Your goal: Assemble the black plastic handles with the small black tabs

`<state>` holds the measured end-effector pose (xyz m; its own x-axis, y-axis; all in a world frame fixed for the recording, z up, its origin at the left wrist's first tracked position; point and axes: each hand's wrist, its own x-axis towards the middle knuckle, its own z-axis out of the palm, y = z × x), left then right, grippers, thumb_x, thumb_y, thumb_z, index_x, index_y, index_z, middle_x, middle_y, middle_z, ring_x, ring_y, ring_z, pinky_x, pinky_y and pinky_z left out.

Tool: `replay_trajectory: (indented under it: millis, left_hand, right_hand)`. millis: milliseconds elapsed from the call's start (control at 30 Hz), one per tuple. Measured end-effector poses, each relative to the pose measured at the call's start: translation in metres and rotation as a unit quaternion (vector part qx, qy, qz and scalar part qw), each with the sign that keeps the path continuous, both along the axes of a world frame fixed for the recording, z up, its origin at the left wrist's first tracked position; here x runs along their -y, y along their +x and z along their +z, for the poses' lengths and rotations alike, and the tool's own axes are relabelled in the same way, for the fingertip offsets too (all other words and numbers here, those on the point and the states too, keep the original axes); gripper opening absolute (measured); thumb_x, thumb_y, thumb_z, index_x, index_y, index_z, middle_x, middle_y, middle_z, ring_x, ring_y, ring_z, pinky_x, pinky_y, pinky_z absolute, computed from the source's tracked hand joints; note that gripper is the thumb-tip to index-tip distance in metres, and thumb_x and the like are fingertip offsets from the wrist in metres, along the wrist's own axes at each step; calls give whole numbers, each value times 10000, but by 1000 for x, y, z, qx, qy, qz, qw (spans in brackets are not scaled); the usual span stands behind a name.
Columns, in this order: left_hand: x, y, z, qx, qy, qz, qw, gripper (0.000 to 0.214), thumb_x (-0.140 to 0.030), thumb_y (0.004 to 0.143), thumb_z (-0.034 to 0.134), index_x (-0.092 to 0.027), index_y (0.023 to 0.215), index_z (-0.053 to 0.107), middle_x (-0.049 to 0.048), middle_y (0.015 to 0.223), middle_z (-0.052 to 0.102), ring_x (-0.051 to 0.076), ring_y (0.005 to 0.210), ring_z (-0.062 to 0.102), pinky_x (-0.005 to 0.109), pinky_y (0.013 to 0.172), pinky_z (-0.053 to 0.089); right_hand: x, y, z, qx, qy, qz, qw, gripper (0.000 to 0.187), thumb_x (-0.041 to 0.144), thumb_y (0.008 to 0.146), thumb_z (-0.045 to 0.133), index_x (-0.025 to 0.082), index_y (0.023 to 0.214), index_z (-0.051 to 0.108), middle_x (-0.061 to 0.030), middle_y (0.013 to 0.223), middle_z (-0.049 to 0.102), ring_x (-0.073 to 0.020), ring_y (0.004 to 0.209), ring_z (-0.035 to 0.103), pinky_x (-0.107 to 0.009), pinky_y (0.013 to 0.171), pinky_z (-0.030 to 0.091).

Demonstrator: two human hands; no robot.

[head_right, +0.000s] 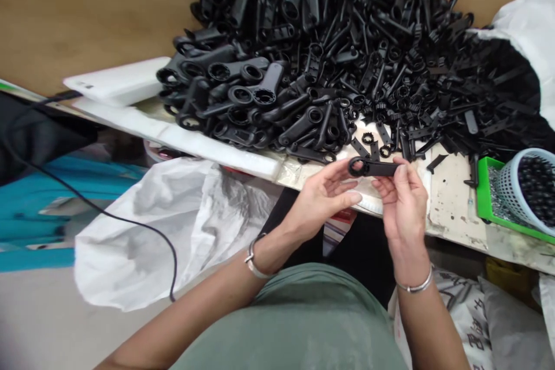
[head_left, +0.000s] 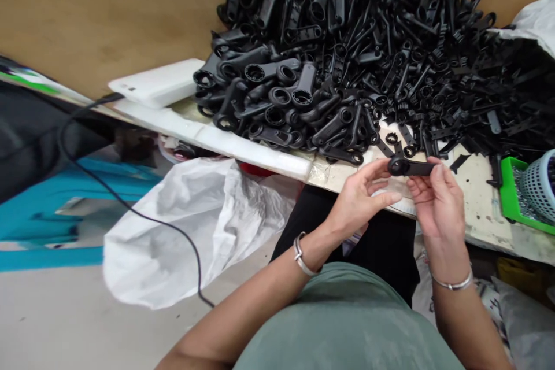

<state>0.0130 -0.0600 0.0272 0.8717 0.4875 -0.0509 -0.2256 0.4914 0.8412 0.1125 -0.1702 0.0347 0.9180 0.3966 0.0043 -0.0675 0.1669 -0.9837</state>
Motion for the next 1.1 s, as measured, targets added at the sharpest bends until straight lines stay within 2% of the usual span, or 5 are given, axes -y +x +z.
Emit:
replay_trajectory:
  millis: [200, 333, 500, 733, 1100]
  left_hand:
    - [4, 3, 7, -19, -8, 20, 1000, 324, -380, 817, 741, -164, 1057, 713, 65, 959, 740, 188, 903, 684, 317, 855, 547]
    - [-9, -6, 9, -20, 109, 1, 994, 247, -314, 903, 616, -137, 1055, 699, 69, 897, 724, 166, 835, 654, 290, 817, 528]
    - [-10, -8, 2, 4, 233, -44, 972, 337, -214, 885, 581, -136, 1204, 658, 104, 1130, 721, 200, 982, 664, 329, 913, 523]
    - [-13, -13, 10, 4, 351, -56, 935, 361, -161, 852, 578, -174, 1196, 690, 84, 1203, 730, 233, 1083, 676, 351, 968, 531]
    - [-13, -20, 11, -75, 426, -127, 893, 206, -153, 919, 464, -170, 986, 658, 22, 740, 673, 157, 661, 623, 265, 653, 493]
  right_hand:
    - [-4, -42, -6, -103, 9, 98, 990, 253, 427, 879, 730, 251, 970, 573, -23, 948, 752, -196, 876, 749, -354, 797, 649]
    - [11, -38, -1, 28, -134, 82, 987, 295, 471, 852, 754, 214, 940, 640, -67, 946, 754, -233, 904, 746, -374, 804, 648]
    - [4, -21, 16, 95, -88, 119, 984, 397, 365, 809, 781, 249, 1154, 622, -60, 1179, 727, -224, 1117, 689, -399, 986, 589]
    - [-8, -19, 23, 110, -89, 149, 979, 257, 301, 739, 804, 252, 943, 656, 0, 926, 746, -184, 865, 715, -308, 789, 618]
    - [-3, -16, -1, 69, -120, 153, 978, 224, 361, 758, 792, 215, 860, 655, 15, 740, 679, -150, 668, 654, -235, 576, 564]
